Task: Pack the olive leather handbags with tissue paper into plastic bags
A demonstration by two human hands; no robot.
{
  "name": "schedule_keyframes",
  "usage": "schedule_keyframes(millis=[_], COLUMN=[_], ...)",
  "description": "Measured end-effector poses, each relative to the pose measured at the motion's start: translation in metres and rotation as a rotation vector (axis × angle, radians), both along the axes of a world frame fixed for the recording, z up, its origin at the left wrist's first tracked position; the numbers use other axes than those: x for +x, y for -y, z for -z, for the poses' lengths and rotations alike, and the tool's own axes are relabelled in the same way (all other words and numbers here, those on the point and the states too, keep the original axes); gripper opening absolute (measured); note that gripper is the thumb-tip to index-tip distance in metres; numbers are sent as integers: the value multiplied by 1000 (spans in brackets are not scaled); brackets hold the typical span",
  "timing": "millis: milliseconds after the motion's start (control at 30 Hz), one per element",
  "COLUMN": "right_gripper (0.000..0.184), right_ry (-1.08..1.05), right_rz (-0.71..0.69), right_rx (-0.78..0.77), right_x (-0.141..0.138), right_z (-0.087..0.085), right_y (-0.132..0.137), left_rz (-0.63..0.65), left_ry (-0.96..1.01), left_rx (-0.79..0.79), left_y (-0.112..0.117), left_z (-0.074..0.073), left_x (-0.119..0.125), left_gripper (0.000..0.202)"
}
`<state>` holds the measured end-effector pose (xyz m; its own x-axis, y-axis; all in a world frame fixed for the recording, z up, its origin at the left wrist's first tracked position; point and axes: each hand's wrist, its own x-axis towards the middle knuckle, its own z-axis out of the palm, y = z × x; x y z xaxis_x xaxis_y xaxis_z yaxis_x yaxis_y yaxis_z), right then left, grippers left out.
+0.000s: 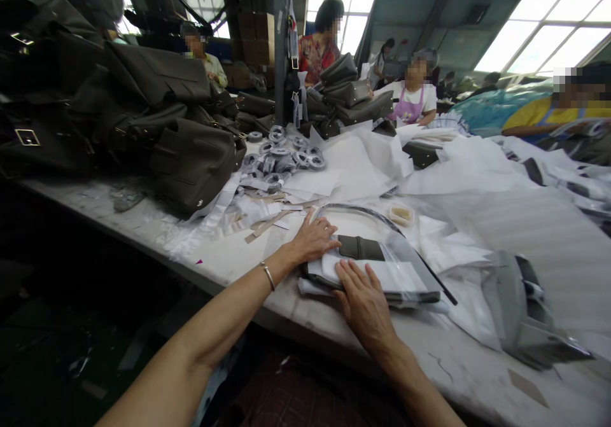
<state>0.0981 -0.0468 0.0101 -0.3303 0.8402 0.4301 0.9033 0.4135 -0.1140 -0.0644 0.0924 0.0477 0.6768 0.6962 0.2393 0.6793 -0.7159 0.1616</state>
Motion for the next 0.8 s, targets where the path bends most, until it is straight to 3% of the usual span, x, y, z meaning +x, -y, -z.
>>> schedule_keyframes(millis=[100, 200, 300, 400, 467, 600, 800], right_gripper=[42, 43, 46, 47, 46, 47, 50], right_ry=[-5, -21, -29, -36, -47, -58, -62], right_rz=[8, -9, -74, -118, -116, -88, -127], right_rx=[0, -15, -13, 18, 41, 56, 41], right_x=[-1, 0, 5, 8, 8, 6, 10], right_z=[0, -1, -1, 2, 3, 3, 0], right_y=[0, 1, 3, 5, 5, 7, 8], left_rz=[170, 328, 280, 225, 202, 145, 178], left_ry=[17, 21, 172, 251, 247, 171, 36], left_rx=[3, -11, 95, 210, 251, 312, 545], left_y=[31, 68, 93, 101, 102, 105, 113], left_z=[-12, -1, 27, 48, 50, 41, 40], left_x=[-11, -27, -37, -36, -33, -33, -36], left_gripper=[40, 51, 48, 42, 40, 37, 39])
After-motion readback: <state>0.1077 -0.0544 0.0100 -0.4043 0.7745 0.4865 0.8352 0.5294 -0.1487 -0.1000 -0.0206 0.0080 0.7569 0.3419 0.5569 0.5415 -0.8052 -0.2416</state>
